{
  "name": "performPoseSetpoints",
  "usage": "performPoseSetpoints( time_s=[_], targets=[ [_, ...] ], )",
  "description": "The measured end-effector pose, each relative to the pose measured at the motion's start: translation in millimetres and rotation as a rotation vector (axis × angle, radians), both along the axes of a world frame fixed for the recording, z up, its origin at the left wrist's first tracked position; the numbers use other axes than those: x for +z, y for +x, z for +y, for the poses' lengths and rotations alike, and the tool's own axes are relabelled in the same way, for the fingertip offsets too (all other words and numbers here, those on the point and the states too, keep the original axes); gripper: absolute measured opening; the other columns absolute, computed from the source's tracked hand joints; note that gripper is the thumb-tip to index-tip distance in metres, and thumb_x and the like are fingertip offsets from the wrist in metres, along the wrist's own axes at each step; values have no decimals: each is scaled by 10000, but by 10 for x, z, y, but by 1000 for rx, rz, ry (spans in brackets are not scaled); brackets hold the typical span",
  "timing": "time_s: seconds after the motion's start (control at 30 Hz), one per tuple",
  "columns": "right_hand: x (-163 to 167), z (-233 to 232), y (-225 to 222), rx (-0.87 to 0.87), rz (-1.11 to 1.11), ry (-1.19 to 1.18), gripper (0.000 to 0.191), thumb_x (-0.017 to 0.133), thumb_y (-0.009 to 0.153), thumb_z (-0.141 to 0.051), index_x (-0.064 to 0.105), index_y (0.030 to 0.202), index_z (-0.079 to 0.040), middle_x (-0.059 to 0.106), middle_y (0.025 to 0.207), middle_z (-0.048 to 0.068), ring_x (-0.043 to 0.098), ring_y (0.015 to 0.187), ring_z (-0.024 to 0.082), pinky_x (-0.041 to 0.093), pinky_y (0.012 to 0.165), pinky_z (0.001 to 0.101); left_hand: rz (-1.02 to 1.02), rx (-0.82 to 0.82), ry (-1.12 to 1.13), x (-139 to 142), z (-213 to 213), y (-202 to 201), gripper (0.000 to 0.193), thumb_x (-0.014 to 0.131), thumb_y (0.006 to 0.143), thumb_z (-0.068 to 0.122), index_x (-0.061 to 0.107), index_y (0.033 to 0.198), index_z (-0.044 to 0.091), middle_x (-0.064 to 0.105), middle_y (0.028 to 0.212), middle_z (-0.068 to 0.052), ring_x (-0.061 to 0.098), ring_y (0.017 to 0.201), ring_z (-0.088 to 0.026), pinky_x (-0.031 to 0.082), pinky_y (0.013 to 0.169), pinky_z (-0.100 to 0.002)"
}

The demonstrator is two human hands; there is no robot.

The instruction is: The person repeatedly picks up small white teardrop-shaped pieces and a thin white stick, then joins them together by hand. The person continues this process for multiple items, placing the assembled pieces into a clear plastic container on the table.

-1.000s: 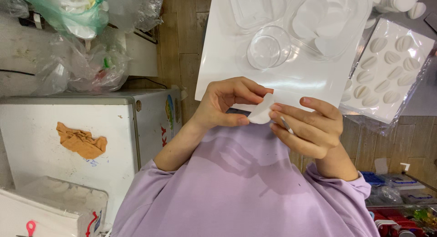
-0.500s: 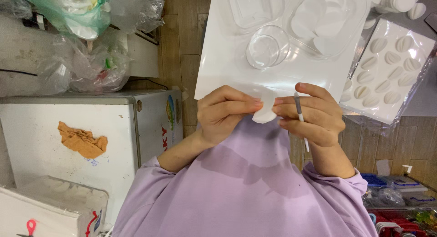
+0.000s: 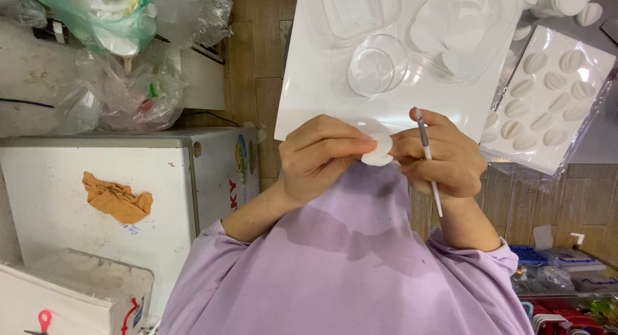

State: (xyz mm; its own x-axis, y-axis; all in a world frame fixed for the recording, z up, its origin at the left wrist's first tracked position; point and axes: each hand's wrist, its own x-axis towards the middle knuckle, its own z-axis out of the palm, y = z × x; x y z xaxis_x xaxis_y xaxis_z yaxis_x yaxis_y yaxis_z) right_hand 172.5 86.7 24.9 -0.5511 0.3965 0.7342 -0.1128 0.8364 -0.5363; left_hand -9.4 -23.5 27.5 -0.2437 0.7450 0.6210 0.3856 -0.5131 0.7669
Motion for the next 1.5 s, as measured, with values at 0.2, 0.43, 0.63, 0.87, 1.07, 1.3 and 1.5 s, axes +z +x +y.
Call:
performPoseSetpoints(
  time_s=[0.2, 0.43, 0.63, 0.87, 1.07, 1.3, 1.5],
  targets=[
    [-9, 13, -81, 43, 70, -28, 285, 740, 898, 59, 518, 765, -61, 726, 788, 137, 768, 797, 263, 590, 990, 512, 38, 11, -13, -58, 17, -9, 228, 803, 851, -40, 758, 1048, 65, 722, 983, -42, 704, 894, -183, 583, 729, -277],
    [-119, -75, -158, 81, 102, -338, 377, 834, 772, -115, 573, 1006, 25, 679, 945, 223, 712, 927, 315, 609, 930, 445, -534, -165, -121, -291, 4, 124, 178, 784, 931, -11, 706, 1082, 42, 683, 1073, -74, 673, 954, -151, 568, 837, -267],
    [-133, -176, -165, -39, -4, -613, 194, 837, 913, 4, 722, 1068, 15, 745, 962, 149, 707, 756, 183, 543, 651, 233, -852, -297, -192, -326, 70, 158, 120, 732, 963, -24, 695, 1043, 58, 659, 1111, -55, 644, 1029, -140, 546, 908, -257],
    [257, 167, -113, 91, -507, -122, 213, 831, 868, -80, 763, 1069, -61, 714, 824, 62, 685, 724, 201, 500, 618, 314, 273, -21, -227, -32, -7, -304, 138, 805, 906, 17, 748, 1022, 66, 781, 993, -50, 752, 914, -170, 589, 795, -292],
    [367, 521, -159, 91, -489, -99, 270, 737, 968, -81, 718, 1224, 0, 699, 882, 98, 672, 770, 200, 517, 677, 330, -153, 16, -355, -200, -100, -296, 147, 791, 935, 7, 762, 1077, 32, 781, 988, -84, 767, 869, -138, 635, 768, -259],
    [-65, 853, -333, -87, -429, -96, 146, 849, 1055, -148, 767, 991, -46, 703, 863, 59, 629, 749, 152, 494, 661, 252, -775, -80, -396, -698, -17, -387, 127, 761, 948, -31, 766, 1073, -7, 775, 915, -108, 751, 795, -152, 661, 744, -309],
    [-119, 809, -127, -118, -386, -130, 153, 877, 1026, -113, 775, 967, -17, 692, 836, 75, 610, 728, 131, 448, 615, 242, -1009, -223, -375, -829, 71, -394, 104, 717, 984, 6, 748, 1083, 2, 778, 983, -149, 769, 853, -188, 665, 750, -349]
  ],
)
